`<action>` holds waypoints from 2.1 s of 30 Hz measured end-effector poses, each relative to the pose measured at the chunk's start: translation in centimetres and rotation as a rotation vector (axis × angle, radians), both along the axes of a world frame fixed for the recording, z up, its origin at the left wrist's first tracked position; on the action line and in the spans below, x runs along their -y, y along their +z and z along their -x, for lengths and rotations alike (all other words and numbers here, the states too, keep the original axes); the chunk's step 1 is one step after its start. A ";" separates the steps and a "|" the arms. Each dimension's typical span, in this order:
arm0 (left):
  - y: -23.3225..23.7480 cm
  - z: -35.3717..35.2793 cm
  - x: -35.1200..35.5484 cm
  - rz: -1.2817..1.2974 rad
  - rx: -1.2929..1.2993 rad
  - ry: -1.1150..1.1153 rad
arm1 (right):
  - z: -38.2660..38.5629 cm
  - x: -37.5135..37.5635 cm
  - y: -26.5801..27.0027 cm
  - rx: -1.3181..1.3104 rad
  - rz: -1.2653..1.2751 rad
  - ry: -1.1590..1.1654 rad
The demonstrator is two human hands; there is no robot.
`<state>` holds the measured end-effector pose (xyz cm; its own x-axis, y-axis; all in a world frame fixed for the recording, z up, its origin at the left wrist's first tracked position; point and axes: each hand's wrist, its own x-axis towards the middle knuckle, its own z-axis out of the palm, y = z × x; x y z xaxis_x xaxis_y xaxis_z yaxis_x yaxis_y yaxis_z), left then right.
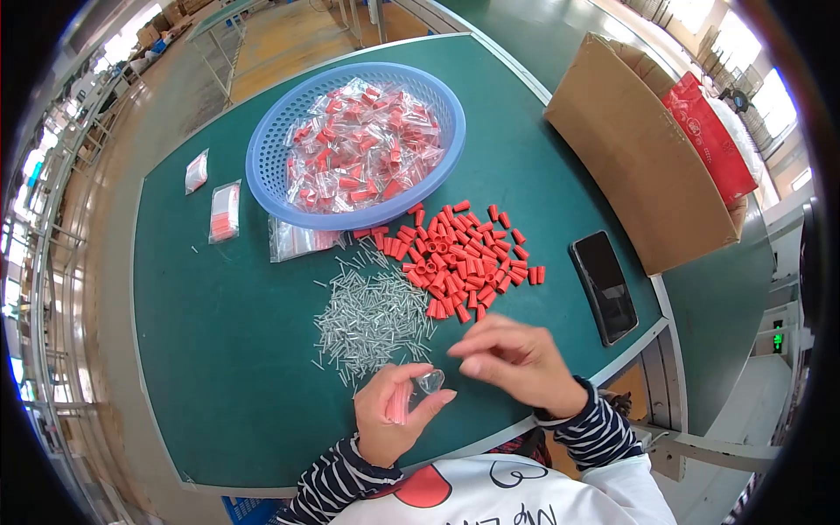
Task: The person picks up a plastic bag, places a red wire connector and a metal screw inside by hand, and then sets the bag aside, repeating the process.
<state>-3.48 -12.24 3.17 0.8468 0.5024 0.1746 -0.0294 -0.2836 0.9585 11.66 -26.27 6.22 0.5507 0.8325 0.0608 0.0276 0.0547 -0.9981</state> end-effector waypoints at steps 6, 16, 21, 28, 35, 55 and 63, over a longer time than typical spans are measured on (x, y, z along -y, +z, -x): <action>-0.3 0.1 0.4 0.043 0.019 -0.075 | -4.8 1.1 -0.9 1.010 0.279 -0.175; 0.1 0.2 0.1 0.045 0.019 -0.067 | -5.0 -0.7 -2.0 1.172 0.450 0.049; 0.1 0.0 -0.1 0.049 0.014 -0.038 | -4.3 -0.8 -3.0 1.246 0.417 -0.030; -0.2 -0.1 -0.1 0.034 0.006 -0.017 | -1.9 -0.3 0.6 0.466 0.103 -0.011; -0.3 0.3 0.0 0.054 -0.034 -0.010 | 1.7 -1.1 -0.9 0.356 -0.102 0.009; 0.3 -0.1 0.1 -0.192 0.075 0.007 | 1.6 -0.6 3.1 0.670 0.093 0.072; -0.1 0.4 -0.1 -0.070 0.070 0.006 | 1.1 0.3 0.3 0.550 0.101 0.185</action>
